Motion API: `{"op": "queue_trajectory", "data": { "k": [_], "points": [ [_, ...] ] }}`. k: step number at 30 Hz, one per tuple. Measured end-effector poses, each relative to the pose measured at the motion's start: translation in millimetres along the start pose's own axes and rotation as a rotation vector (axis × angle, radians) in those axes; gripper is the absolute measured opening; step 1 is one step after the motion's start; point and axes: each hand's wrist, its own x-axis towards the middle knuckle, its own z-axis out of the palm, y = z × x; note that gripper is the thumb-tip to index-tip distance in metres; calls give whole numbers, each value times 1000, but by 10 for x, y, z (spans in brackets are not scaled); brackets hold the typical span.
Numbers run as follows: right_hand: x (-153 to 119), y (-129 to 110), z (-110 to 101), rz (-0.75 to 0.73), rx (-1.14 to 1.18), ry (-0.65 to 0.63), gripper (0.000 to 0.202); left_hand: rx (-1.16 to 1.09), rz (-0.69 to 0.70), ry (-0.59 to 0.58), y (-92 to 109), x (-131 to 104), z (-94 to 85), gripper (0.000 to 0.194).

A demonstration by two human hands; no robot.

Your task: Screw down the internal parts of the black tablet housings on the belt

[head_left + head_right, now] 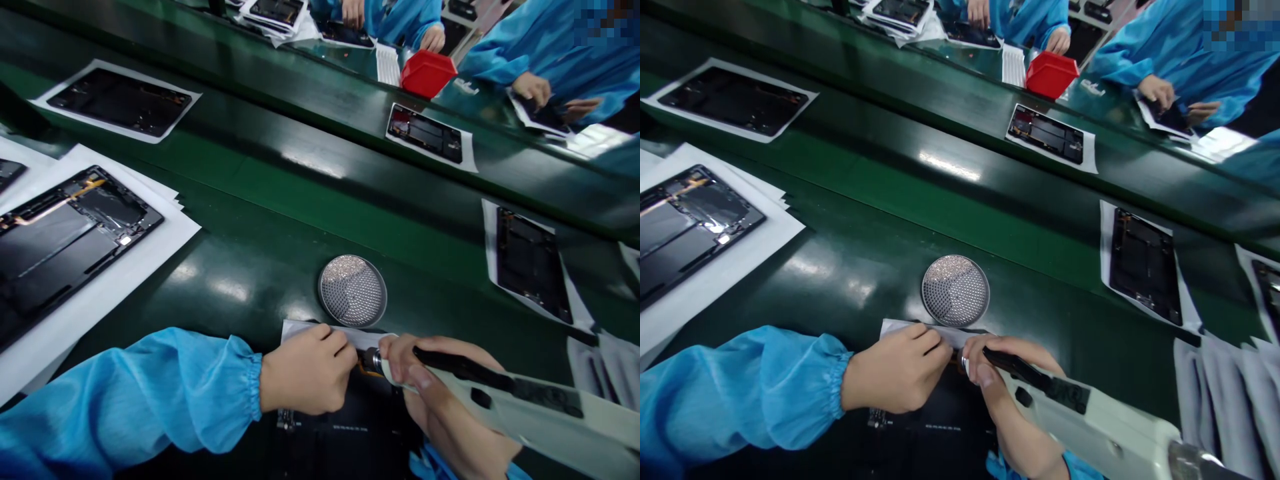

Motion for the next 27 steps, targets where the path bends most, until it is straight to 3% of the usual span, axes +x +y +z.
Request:
{"op": "queue_trajectory", "data": {
  "k": [20, 24, 27],
  "points": [
    [-125, 127, 36, 26, -30, -11, 22, -62, -46, 42, 39, -74, 50, 20],
    [-89, 29, -15, 11, -17, -10, 31, -42, -51, 93, 50, -77, 39, 22],
    [67, -115, -6, 17, -53, 85, 28, -23, -36, 112, 47, -65, 3, 22]
  ]
}}
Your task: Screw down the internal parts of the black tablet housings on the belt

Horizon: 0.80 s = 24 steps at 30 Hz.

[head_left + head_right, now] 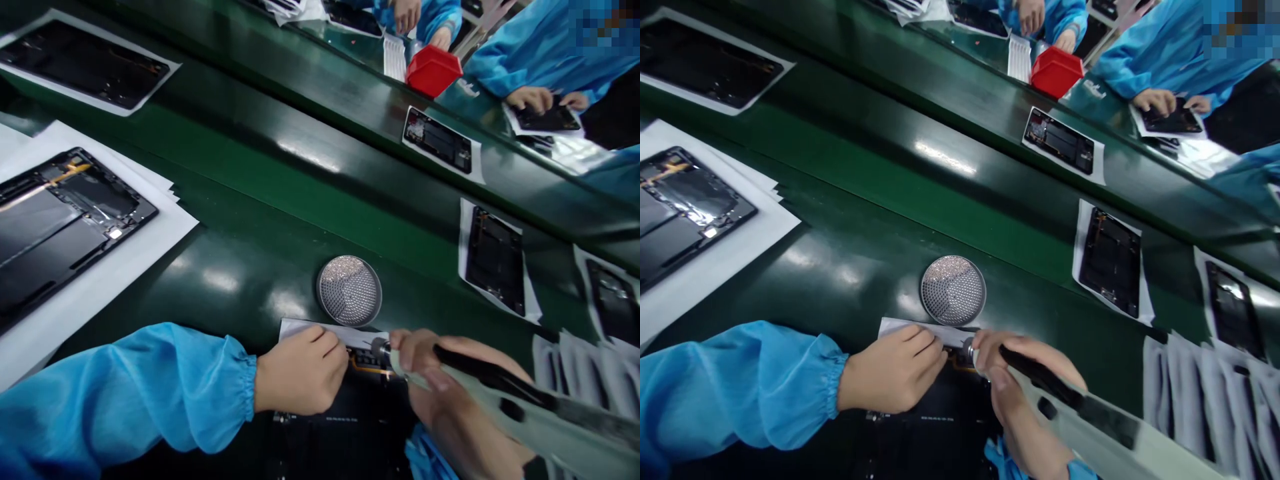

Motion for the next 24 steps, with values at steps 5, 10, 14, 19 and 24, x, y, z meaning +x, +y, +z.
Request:
{"op": "queue_trajectory", "data": {
  "k": [5, 10, 14, 19, 24],
  "points": [
    [324, 8, 193, -79, 37, 131, 25, -17, -27, -48, -7, 1, -15, 25],
    [429, 231, 305, -95, 21, 142, 27, -58, -69, -80, -4, 0, 22, 22],
    [410, 254, 290, -79, 22, 131, 25, -68, -91, -103, -6, 29, 0, 23],
    [396, 245, 287, -68, 22, 140, 23, -62, -64, -98, -12, 41, -29, 24],
    [379, 270, 279, -38, -15, 163, 22, -44, -65, -54, -8, 34, -17, 23]
  ]
}}
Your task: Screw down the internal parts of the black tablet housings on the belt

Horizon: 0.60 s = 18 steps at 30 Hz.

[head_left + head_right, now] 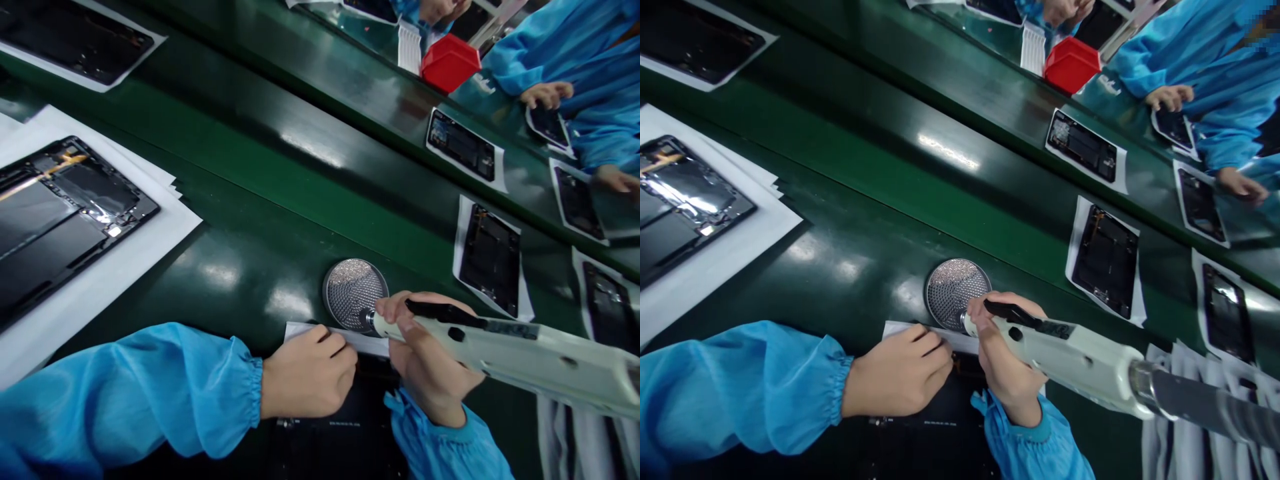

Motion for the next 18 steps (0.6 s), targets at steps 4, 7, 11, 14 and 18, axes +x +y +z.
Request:
{"op": "queue_trajectory", "data": {
  "k": [4, 7, 11, 14, 18],
  "points": [
    [-14, 15, -6, 20, 10, 25, 20, 12, -6, 2, 4, -17, 16, 22],
    [-14, 18, -3, 25, 20, 39, 19, 5, -7, 5, 0, -21, 18, 23],
    [3, 14, -1, 9, 22, 13, 20, 6, -5, -9, -5, -1, 5, 22],
    [14, 24, 7, 10, 20, -4, 20, 16, 1, -17, -5, 9, 5, 20],
    [10, 37, 9, 15, 36, 0, 19, 21, -4, 9, -3, -17, 40, 21]
  ]
}}
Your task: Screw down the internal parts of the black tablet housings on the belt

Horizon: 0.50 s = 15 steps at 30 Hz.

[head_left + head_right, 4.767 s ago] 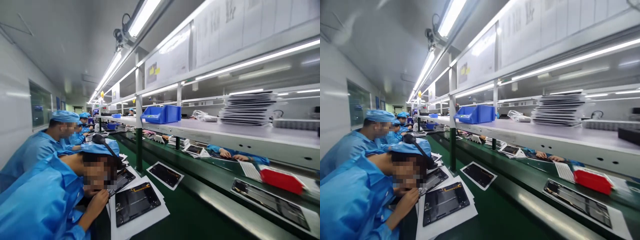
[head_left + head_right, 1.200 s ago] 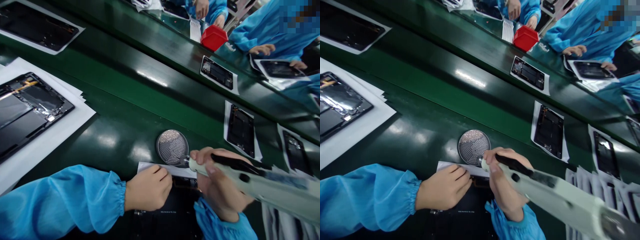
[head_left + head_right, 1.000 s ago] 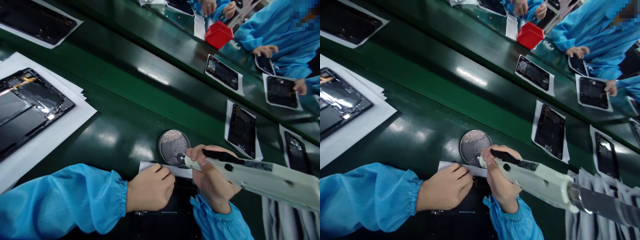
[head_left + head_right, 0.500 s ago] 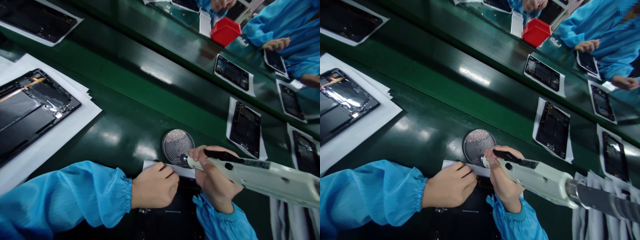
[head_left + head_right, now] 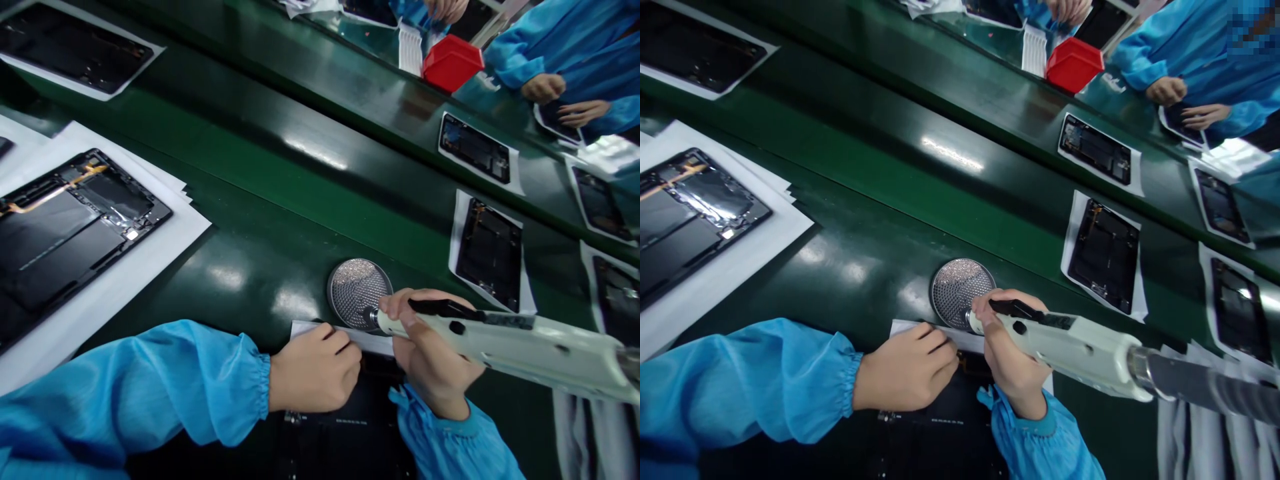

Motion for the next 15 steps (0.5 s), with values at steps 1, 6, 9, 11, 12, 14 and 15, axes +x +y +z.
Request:
{"op": "queue_trajectory", "data": {
  "k": [1, 6, 9, 11, 12, 14, 15],
  "points": [
    [-5, -12, -9, 9, 1, 6, 20, -2, -3, 10, -2, -13, 14, 22],
    [-100, -213, -128, -15, 64, -15, 25, 8, 3, 3, -24, -57, 71, 28],
    [-241, -319, -195, -16, 71, -55, 25, 0, -4, 19, -29, -45, 71, 30],
    [-346, -325, -220, -4, 49, -102, 27, -18, -16, 28, -30, -30, 60, 29],
    [-392, -312, -228, 6, 33, -129, 28, -26, -23, 31, -31, -23, 53, 29],
    [-458, -269, -235, 18, 4, -171, 30, -31, -32, 32, -33, -15, 44, 29],
    [-476, -247, -235, 21, -3, -183, 30, -26, -31, 36, -35, -14, 43, 28]
  ]
}}
